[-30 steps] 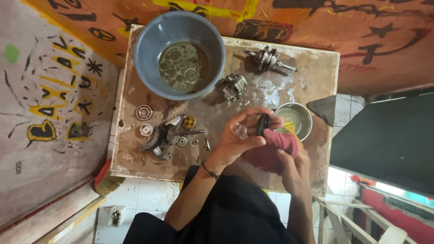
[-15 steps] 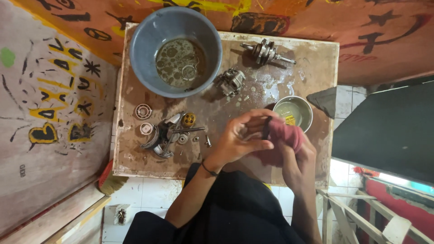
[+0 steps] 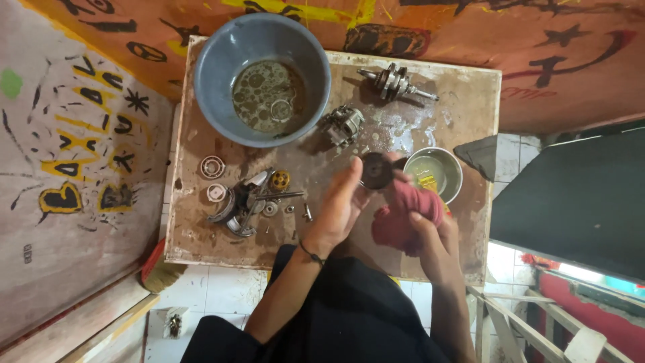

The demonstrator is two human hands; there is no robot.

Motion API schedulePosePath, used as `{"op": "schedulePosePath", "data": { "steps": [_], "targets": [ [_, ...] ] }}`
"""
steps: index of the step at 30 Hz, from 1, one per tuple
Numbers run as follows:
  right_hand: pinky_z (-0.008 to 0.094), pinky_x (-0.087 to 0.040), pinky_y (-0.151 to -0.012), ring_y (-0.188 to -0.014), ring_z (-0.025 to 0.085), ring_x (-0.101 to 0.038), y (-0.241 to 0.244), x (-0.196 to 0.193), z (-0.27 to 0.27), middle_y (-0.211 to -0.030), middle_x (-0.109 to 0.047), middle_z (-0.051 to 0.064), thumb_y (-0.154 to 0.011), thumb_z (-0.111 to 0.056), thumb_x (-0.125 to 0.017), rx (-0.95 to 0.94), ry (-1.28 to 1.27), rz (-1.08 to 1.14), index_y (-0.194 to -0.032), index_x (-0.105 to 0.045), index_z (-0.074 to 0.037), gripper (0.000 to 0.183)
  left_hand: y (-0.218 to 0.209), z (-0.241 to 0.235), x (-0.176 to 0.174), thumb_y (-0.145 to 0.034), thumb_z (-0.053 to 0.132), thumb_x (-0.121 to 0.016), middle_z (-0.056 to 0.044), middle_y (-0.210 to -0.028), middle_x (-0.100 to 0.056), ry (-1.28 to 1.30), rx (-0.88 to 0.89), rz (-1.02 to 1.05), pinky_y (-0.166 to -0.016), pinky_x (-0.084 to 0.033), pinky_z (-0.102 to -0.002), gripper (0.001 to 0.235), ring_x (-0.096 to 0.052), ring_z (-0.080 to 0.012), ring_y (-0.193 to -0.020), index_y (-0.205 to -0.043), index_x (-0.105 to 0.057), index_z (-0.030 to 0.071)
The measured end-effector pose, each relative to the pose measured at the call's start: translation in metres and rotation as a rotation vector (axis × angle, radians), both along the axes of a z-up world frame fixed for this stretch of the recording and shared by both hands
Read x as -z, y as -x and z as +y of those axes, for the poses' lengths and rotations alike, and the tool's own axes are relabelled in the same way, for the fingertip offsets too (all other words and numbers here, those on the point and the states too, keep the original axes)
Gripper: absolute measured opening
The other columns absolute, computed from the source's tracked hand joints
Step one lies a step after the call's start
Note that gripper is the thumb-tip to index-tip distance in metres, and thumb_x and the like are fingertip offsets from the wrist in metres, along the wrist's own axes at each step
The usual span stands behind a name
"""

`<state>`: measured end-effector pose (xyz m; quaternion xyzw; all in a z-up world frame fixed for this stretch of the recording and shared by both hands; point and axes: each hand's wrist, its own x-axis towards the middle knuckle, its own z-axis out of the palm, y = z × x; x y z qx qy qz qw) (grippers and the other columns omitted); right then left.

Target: Cleaning and wiping oily motorcycle engine components with a cloth and solvent.

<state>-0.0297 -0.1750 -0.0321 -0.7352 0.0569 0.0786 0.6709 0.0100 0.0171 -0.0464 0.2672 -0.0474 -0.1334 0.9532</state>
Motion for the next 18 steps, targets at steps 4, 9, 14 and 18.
{"op": "schedulePosePath", "data": {
  "steps": [4, 9, 14, 18],
  "targets": [
    [0.022, -0.043, -0.045, -0.059, 0.008, -0.058, 0.002, 0.01, -0.012, -0.085, -0.067, 0.004, -0.097, -0.015, -0.052, 0.051, -0.095, 0.096, -0.126, -0.066, 0.001, 0.035, -0.004, -0.006, 0.025, -0.116, 0.035, -0.041, -0.021, -0.112, -0.073, -0.169, -0.181, 0.099, -0.098, -0.054, -0.04, 0.05, -0.071, -0.0302, -0.104, -0.141, -0.056, -0.006],
    [0.026, -0.052, -0.073, -0.088, 0.012, -0.066, -0.012, 0.012, 0.0, -0.106, -0.072, 0.009, -0.102, -0.017, -0.052, 0.076, -0.039, 0.101, -0.131, -0.064, 0.002, 0.037, -0.007, -0.01, 0.023, -0.107, 0.016, -0.044, -0.018, -0.119, -0.07, -0.273, -0.187, 0.085, -0.104, -0.052, -0.041, 0.041, -0.069, -0.0281, -0.111, -0.144, -0.05, 0.0],
    [0.032, -0.044, -0.104, -0.123, 0.018, -0.059, -0.018, -0.002, 0.021, -0.132, -0.065, 0.012, -0.102, -0.014, -0.052, -0.075, 0.116, -0.118, -0.139, -0.057, 0.004, 0.041, -0.005, -0.016, 0.014, -0.104, 0.015, -0.038, -0.016, -0.138, -0.063, -0.292, -0.098, 0.047, -0.114, -0.043, -0.037, 0.053, -0.058, -0.0215, -0.13, -0.154, -0.044, -0.001],
    [0.031, -0.044, -0.104, -0.12, 0.017, -0.06, -0.017, -0.002, 0.027, -0.126, -0.068, 0.01, -0.103, -0.015, -0.052, -0.105, 0.245, -0.11, -0.139, -0.059, 0.001, 0.041, 0.0, -0.023, 0.02, -0.11, 0.017, -0.035, -0.014, -0.149, -0.055, -0.275, -0.098, 0.012, -0.121, -0.04, -0.037, 0.048, -0.052, -0.0211, -0.139, -0.154, -0.042, -0.002]
  ]
}}
